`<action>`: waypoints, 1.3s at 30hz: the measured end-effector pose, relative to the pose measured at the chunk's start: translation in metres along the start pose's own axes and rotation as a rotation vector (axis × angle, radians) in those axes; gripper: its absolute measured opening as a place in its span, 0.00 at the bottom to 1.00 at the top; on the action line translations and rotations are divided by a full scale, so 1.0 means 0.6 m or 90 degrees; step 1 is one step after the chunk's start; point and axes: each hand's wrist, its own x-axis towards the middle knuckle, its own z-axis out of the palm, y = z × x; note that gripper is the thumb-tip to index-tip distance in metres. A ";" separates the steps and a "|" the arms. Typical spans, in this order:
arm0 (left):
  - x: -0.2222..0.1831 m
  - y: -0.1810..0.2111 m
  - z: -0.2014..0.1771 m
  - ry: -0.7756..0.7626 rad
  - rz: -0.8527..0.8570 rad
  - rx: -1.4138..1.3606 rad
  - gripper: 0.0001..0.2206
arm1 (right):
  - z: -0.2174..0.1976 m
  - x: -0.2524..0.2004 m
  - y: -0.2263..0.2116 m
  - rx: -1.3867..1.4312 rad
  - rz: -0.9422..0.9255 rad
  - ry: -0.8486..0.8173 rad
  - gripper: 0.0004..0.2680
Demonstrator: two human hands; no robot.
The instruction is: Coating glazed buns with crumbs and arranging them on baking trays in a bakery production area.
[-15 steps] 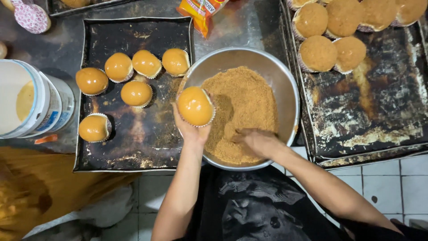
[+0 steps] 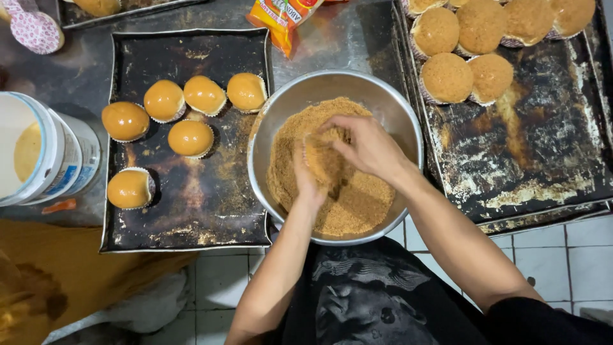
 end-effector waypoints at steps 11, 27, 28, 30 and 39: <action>0.031 0.032 -0.067 0.076 -0.016 -0.066 0.23 | 0.030 -0.041 0.031 -0.208 0.262 -0.141 0.16; 0.037 0.007 -0.044 0.054 -0.063 -0.071 0.21 | 0.011 -0.057 0.003 -0.069 0.079 -0.017 0.10; 0.030 0.003 -0.033 0.054 -0.062 -0.072 0.21 | 0.005 -0.050 0.001 -0.069 0.078 -0.018 0.10; 0.013 -0.002 -0.012 0.017 -0.058 0.005 0.24 | -0.005 -0.035 -0.002 -0.072 0.075 0.038 0.10; 0.086 -0.016 -0.078 -0.030 -0.060 0.086 0.19 | -0.015 -0.027 -0.021 0.062 0.062 0.029 0.08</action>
